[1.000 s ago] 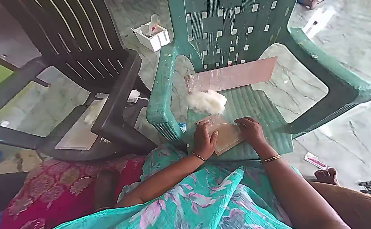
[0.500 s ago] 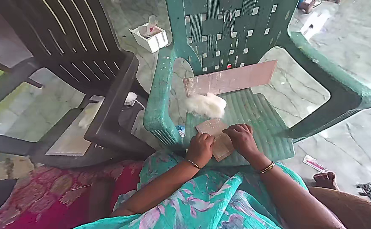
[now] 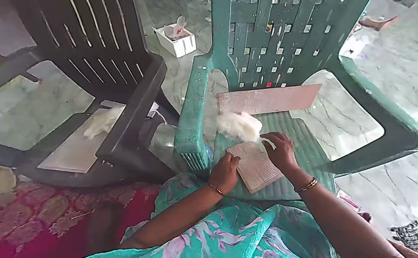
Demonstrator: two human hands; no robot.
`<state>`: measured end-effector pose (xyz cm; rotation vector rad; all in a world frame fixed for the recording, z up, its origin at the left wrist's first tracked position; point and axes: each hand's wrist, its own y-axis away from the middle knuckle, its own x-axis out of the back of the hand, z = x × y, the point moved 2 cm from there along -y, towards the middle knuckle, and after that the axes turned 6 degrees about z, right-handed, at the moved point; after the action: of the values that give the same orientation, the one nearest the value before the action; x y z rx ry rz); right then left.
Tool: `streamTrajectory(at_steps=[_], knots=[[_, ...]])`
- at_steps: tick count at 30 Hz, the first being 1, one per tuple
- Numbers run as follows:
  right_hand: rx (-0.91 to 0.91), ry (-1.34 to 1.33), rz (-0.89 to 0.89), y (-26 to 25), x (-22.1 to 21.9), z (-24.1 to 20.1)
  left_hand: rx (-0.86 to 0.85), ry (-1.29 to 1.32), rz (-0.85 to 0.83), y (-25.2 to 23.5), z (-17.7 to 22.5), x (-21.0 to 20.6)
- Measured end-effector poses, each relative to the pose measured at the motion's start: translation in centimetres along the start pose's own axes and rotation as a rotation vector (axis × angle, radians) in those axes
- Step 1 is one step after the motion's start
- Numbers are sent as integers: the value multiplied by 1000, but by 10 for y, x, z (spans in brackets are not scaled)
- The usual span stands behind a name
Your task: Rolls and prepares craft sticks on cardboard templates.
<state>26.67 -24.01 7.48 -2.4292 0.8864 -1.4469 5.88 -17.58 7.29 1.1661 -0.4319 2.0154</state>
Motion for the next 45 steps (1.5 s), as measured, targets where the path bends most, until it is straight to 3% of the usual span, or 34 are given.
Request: streamTrajectory(at_steps=[6, 12, 19, 22, 25, 27, 30, 34, 37, 41, 45], knots=[[-3, 172, -114, -56, -21, 0, -23, -1, -21, -6, -5, -3], [-160, 261, -193, -67, -47, -1, -27, 46, -16, -11, -10, -3], [123, 159, -205, -44, -41, -20, -24, 59, -94, -13, -10, 4], [119, 12, -192, -28, -28, -31, -20, 54, -121, -14, -8, 6], [-78, -152, -133, -18, -11, -36, -22, 28, -143, -13, -7, 5], [-319, -251, -162, -18, 1, -38, -31, 33, -126, -12, -7, 4], [-613, -604, -122, -13, 11, -31, -27, 90, -59, -11, -8, 4], [-768, -901, -23, -4, 27, -21, 44, 231, 13, -13, -14, 4], [-735, -850, -72, 9, 35, -15, 62, 335, 87, -13, -19, 3], [-562, -615, -340, 28, 31, -26, 35, 585, 204, -9, -15, -1], [-465, -514, -420, 35, 18, -36, 12, 710, 69, -5, -4, -3]])
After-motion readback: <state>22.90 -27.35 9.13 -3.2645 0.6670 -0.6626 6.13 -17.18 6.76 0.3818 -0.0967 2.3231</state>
